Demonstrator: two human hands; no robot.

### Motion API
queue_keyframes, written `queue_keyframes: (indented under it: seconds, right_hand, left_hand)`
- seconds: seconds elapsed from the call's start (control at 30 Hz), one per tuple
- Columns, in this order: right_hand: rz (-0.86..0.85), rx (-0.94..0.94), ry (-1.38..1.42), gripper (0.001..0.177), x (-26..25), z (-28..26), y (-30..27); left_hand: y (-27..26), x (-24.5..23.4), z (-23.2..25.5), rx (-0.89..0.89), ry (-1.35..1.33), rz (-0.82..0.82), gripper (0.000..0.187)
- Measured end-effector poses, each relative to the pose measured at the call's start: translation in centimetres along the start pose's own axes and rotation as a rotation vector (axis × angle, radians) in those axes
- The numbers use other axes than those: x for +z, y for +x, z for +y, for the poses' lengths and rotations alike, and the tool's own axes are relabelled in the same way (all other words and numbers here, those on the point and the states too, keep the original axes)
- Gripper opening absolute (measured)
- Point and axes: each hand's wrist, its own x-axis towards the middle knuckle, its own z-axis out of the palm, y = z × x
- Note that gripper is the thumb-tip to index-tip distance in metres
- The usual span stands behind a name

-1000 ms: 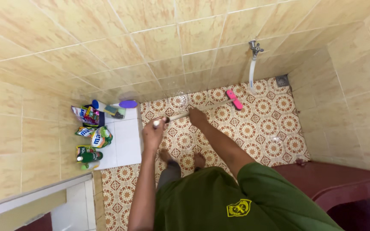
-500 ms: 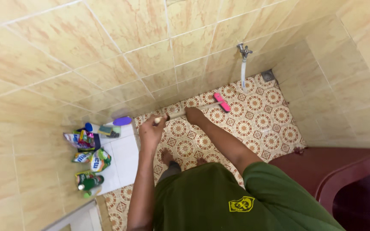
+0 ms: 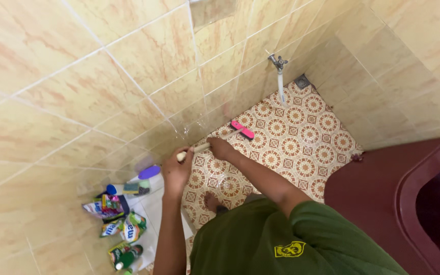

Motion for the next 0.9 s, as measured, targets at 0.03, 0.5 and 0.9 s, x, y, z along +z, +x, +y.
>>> queue_keyframes:
  seconds: [0.03, 0.5, 0.9]
  right_hand:
    - [0.039, 0.013, 0.030, 0.021, 0.0, 0.2, 0.0]
    - [0.005, 0.490, -0.164, 0.049, -1.5, 4.9, -1.4]
    - [0.171, 0.387, -0.011, 0.036, -5.5, -2.5, -2.5]
  left_hand:
    - [0.7, 0.2, -0.4, 0.008, 0.003, -0.013, 0.030]
    - [2.4, 5.7, -3.3, 0.128, 0.106, -0.560, 0.038]
    - [5.4, 1.5, 2.4, 0.374, -0.041, -0.218, 0.033]
